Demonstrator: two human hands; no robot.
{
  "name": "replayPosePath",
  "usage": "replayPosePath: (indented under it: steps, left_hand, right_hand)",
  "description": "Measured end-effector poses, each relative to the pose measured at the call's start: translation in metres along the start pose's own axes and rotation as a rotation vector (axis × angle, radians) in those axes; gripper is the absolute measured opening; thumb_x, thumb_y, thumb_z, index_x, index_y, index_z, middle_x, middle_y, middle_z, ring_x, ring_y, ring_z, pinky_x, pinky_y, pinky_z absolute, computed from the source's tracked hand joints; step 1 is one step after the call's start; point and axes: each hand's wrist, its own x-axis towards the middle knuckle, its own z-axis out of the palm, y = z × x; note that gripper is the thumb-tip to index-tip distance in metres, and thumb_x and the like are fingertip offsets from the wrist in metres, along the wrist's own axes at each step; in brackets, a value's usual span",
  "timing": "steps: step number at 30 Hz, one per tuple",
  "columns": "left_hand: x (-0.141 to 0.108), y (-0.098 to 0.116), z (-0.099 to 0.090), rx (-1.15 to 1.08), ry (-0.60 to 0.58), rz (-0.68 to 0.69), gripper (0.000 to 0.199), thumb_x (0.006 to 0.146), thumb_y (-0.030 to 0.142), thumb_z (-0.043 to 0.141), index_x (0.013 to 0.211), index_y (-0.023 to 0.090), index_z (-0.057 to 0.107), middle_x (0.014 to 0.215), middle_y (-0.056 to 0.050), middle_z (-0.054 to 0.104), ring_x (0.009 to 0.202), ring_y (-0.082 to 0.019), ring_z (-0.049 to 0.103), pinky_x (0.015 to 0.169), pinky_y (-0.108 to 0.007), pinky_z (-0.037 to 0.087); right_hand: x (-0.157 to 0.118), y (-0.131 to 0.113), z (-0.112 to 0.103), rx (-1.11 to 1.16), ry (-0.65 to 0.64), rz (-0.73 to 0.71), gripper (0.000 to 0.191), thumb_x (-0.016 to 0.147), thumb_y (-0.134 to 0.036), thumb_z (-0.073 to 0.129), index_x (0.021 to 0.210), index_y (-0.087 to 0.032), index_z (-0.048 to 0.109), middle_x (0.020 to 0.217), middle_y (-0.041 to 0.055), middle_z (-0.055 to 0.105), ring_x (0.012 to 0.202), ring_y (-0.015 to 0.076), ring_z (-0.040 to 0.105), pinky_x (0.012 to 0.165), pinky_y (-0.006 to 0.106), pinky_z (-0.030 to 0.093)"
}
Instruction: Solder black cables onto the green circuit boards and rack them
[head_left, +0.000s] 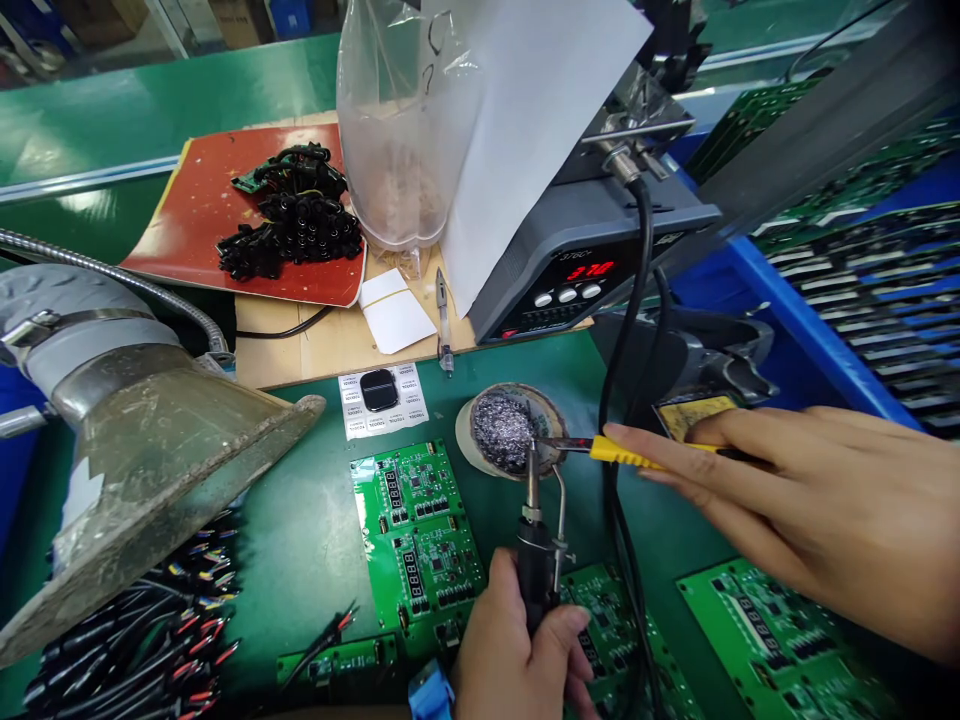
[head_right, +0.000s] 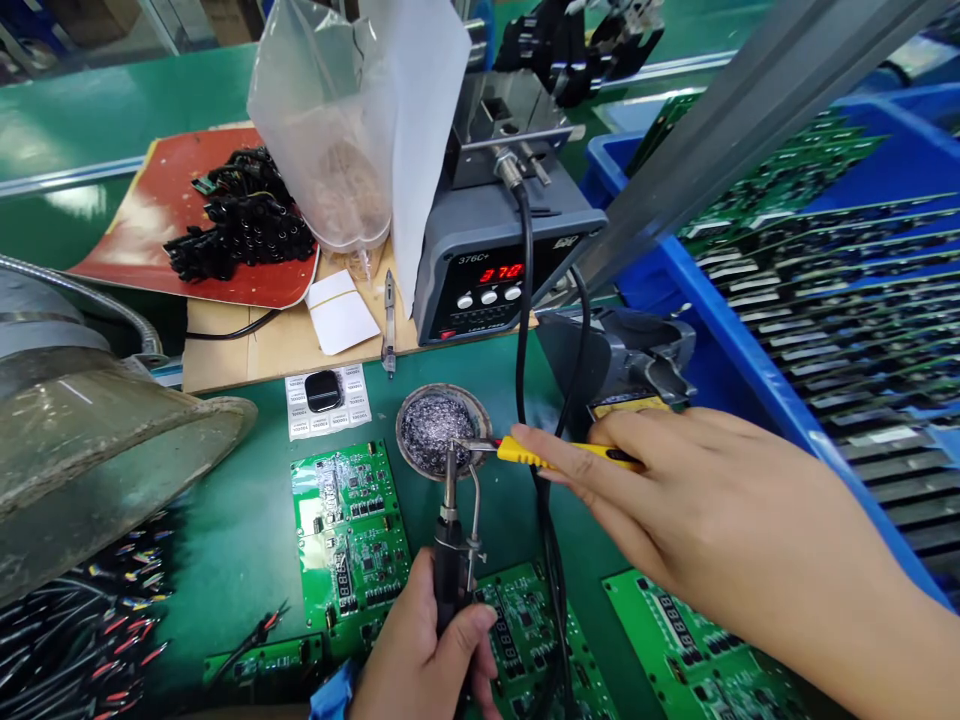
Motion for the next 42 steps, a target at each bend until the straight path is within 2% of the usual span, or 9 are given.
replayPosePath:
  steps: [12,16,19,23,27,31,35,38,42]
  left_hand:
    - [0.001,-0.001,0.001,0.014,0.029,0.015,0.022,0.081,0.033,0.05,0.094,0.018,0.041,0.055,0.006,0.047,0.036,-0.007,0.043,0.034,-0.016,0.04]
    - [0.001,-0.001,0.0,0.023,0.006,0.018,0.024,0.082,0.034,0.049,0.097,0.018,0.041,0.055,0.007,0.047,0.037,-0.007,0.043,0.035,-0.015,0.04]
    - [0.002,-0.002,-0.001,0.009,0.004,0.012,0.026,0.081,0.036,0.05,0.097,0.018,0.041,0.055,0.007,0.047,0.037,-0.007,0.043,0.035,-0.015,0.04]
    - [0.0,0.001,-0.003,-0.003,-0.013,0.027,0.031,0.08,0.04,0.053,0.097,0.018,0.039,0.063,0.005,0.049,0.043,-0.009,0.05,0.044,-0.02,0.044]
    - [-0.006,0.004,-0.007,0.124,0.046,0.12,0.04,0.08,0.042,0.056,0.108,0.017,0.042,0.077,-0.001,0.056,0.062,-0.014,0.06,0.061,-0.024,0.046]
    - [-0.007,0.004,-0.01,0.162,0.116,0.179,0.051,0.079,0.05,0.055,0.116,0.015,0.046,0.087,-0.006,0.058,0.078,-0.02,0.059,0.072,-0.028,0.045]
    - [-0.005,0.004,-0.01,0.046,0.076,0.165,0.062,0.08,0.063,0.046,0.117,0.013,0.046,0.077,-0.005,0.06,0.076,-0.02,0.061,0.071,-0.028,0.046]
    - [-0.004,0.004,-0.011,0.024,0.048,0.125,0.067,0.08,0.068,0.038,0.114,0.011,0.048,0.07,-0.005,0.063,0.072,-0.02,0.063,0.07,-0.03,0.047]
    - [-0.002,0.003,-0.014,0.008,-0.001,0.1,0.072,0.076,0.074,0.037,0.108,0.011,0.051,0.052,0.002,0.054,0.053,-0.016,0.057,0.063,-0.031,0.047]
  right_hand:
    - [0.005,0.003,-0.003,-0.153,0.04,-0.024,0.042,0.084,-0.027,0.047,0.125,-0.034,0.05,0.065,0.0019,0.05,0.057,0.0177,0.036,0.054,0.031,0.024]
    - [-0.001,0.008,-0.004,-0.201,0.052,0.032,0.048,0.083,-0.025,0.048,0.13,-0.035,0.043,0.065,0.0023,0.049,0.057,0.0174,0.037,0.053,0.031,0.019]
    - [-0.006,0.007,-0.005,-0.095,0.039,0.088,0.049,0.087,-0.03,0.046,0.133,-0.04,0.035,0.073,0.0008,0.057,0.059,0.0161,0.045,0.051,0.03,0.025]
    - [-0.01,-0.001,-0.003,0.066,0.05,0.181,0.046,0.089,-0.032,0.045,0.133,-0.038,0.036,0.089,-0.0035,0.066,0.069,0.0143,0.061,0.054,0.028,0.042]
    - [-0.013,-0.007,0.001,0.162,0.07,0.24,0.039,0.089,-0.033,0.045,0.128,-0.032,0.044,0.099,-0.0048,0.067,0.071,0.0134,0.066,0.052,0.027,0.05]
    - [-0.012,-0.01,0.0,0.228,0.048,0.274,0.038,0.09,-0.034,0.041,0.128,-0.029,0.044,0.106,-0.004,0.066,0.08,0.0132,0.067,0.053,0.024,0.055]
    - [-0.01,-0.016,-0.002,0.254,0.057,0.218,0.038,0.091,-0.03,0.037,0.129,-0.031,0.043,0.107,-0.0026,0.065,0.084,0.0148,0.066,0.057,0.026,0.056]
    - [-0.007,-0.019,-0.001,0.229,0.084,0.173,0.039,0.091,-0.028,0.037,0.129,-0.028,0.044,0.095,0.0018,0.066,0.075,0.0164,0.065,0.047,0.026,0.052]
    - [-0.003,-0.019,0.005,0.188,0.103,0.102,0.039,0.089,-0.02,0.039,0.126,-0.025,0.048,0.08,0.0033,0.06,0.066,0.0159,0.06,0.05,0.028,0.05]
